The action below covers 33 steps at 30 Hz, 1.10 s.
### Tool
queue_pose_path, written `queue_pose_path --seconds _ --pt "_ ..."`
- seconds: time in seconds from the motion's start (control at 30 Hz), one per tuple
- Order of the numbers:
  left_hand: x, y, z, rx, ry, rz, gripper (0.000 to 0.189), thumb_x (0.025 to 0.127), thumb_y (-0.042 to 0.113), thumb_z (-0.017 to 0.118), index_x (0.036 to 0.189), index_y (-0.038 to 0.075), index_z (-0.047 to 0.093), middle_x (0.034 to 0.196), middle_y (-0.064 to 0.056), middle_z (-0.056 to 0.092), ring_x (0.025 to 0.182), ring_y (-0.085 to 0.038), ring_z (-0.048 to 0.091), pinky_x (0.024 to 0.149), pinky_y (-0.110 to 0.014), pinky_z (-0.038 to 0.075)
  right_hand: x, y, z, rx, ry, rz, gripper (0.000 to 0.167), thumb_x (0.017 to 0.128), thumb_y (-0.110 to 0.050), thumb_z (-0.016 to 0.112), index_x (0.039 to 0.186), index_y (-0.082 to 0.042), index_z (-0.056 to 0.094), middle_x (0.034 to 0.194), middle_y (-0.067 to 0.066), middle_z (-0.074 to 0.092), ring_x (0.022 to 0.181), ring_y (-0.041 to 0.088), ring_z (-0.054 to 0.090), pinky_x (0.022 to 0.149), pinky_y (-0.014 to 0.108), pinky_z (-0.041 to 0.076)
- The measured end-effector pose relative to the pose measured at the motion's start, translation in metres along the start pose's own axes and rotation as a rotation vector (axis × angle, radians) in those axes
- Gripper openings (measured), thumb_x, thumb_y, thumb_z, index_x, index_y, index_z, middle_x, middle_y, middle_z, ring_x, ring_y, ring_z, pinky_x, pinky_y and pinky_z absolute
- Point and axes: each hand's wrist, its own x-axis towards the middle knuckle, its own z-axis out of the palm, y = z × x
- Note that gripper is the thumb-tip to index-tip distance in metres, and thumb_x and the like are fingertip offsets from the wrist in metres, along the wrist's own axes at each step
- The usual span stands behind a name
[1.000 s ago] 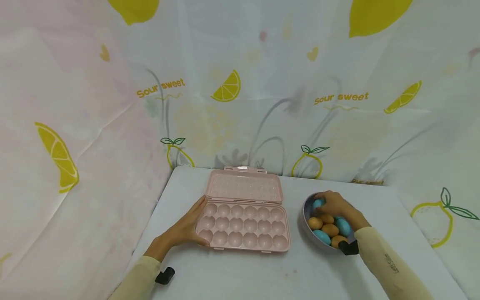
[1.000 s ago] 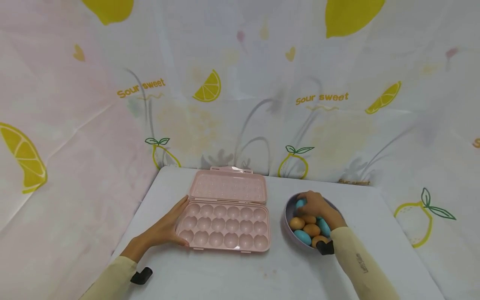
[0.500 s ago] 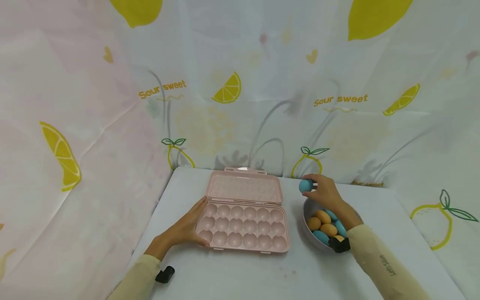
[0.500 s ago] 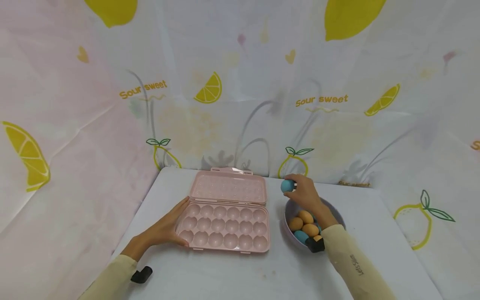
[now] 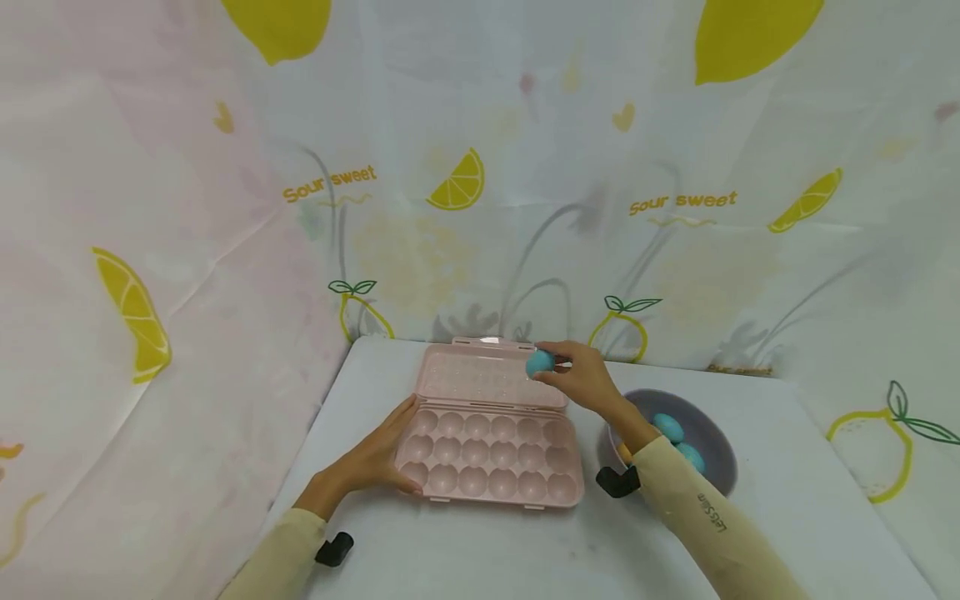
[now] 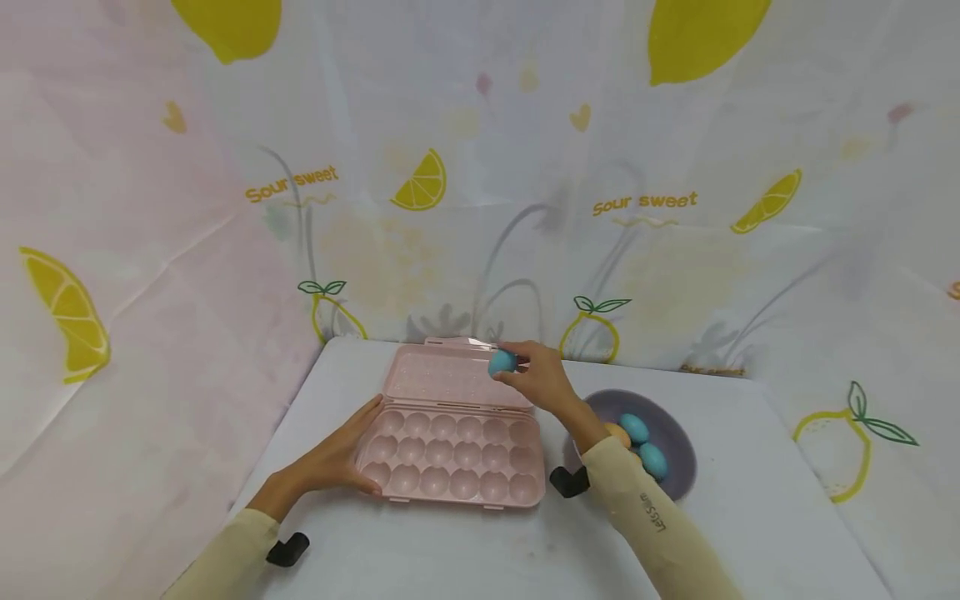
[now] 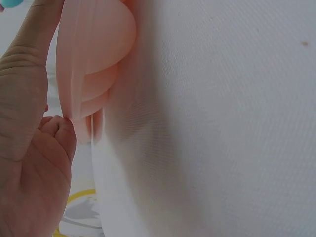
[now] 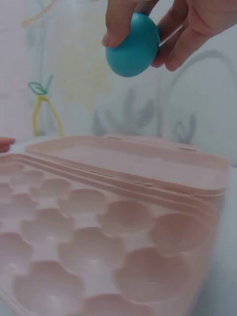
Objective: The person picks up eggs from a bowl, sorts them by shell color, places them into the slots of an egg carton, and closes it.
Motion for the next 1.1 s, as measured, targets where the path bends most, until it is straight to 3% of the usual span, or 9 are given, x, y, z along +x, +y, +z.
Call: queue_pose_path --seconds 0.17,0.4,0.73,0.9,1.1 --pt "-0.001 0.002 -0.001 0.012 0.003 0.003 0.142 0.051 0.063 0.088 0.155 0.0 0.014 0.161 -0.018 0.01 0.147 -0.031 0.014 0.112 -0.053 0.026 0.007 -0.005 0.03 0.174 -0.004 0.046 0.053 0.074 -0.003 0.084 0.122 0.002 0.064 0.114 0.018 0.067 0.099 0.031 0.068 0.08 0.035 0.057" --pt "0.002 0.0 0.001 -0.005 -0.014 -0.016 0.145 0.05 0.063 0.088 0.155 0.001 0.011 0.162 -0.016 0.007 0.148 -0.026 0.011 0.114 -0.049 0.022 0.014 -0.011 0.06 0.252 -0.024 0.067 0.045 0.071 -0.001 0.085 0.114 -0.001 0.071 0.111 0.014 0.069 0.097 0.029 0.069 0.077 0.029 0.057" --pt "0.003 -0.001 -0.001 -0.019 0.005 0.025 0.144 0.051 0.064 0.088 0.155 -0.001 0.011 0.161 -0.019 0.01 0.147 -0.029 0.013 0.113 -0.052 0.023 0.023 -0.022 0.103 0.224 -0.106 -0.015 0.046 0.073 -0.003 0.085 0.115 0.004 0.068 0.108 0.013 0.069 0.098 0.029 0.068 0.078 0.03 0.057" --pt "0.002 0.0 -0.002 -0.025 -0.008 0.016 0.144 0.052 0.064 0.087 0.154 -0.003 0.011 0.16 -0.02 0.01 0.147 -0.031 0.013 0.113 -0.054 0.024 0.024 -0.025 0.126 0.169 -0.166 -0.005 0.043 0.075 -0.005 0.083 0.115 0.001 0.068 0.108 0.011 0.069 0.094 0.028 0.07 0.077 0.027 0.057" --pt "0.0 0.0 -0.001 -0.031 -0.019 0.001 0.143 0.053 0.063 0.087 0.154 -0.002 0.01 0.161 -0.019 0.009 0.147 -0.031 0.012 0.114 -0.052 0.021 0.023 -0.024 0.149 0.1 -0.202 -0.051 0.036 0.076 0.0 0.081 0.11 0.002 0.069 0.104 0.011 0.07 0.094 0.023 0.069 0.079 0.029 0.057"
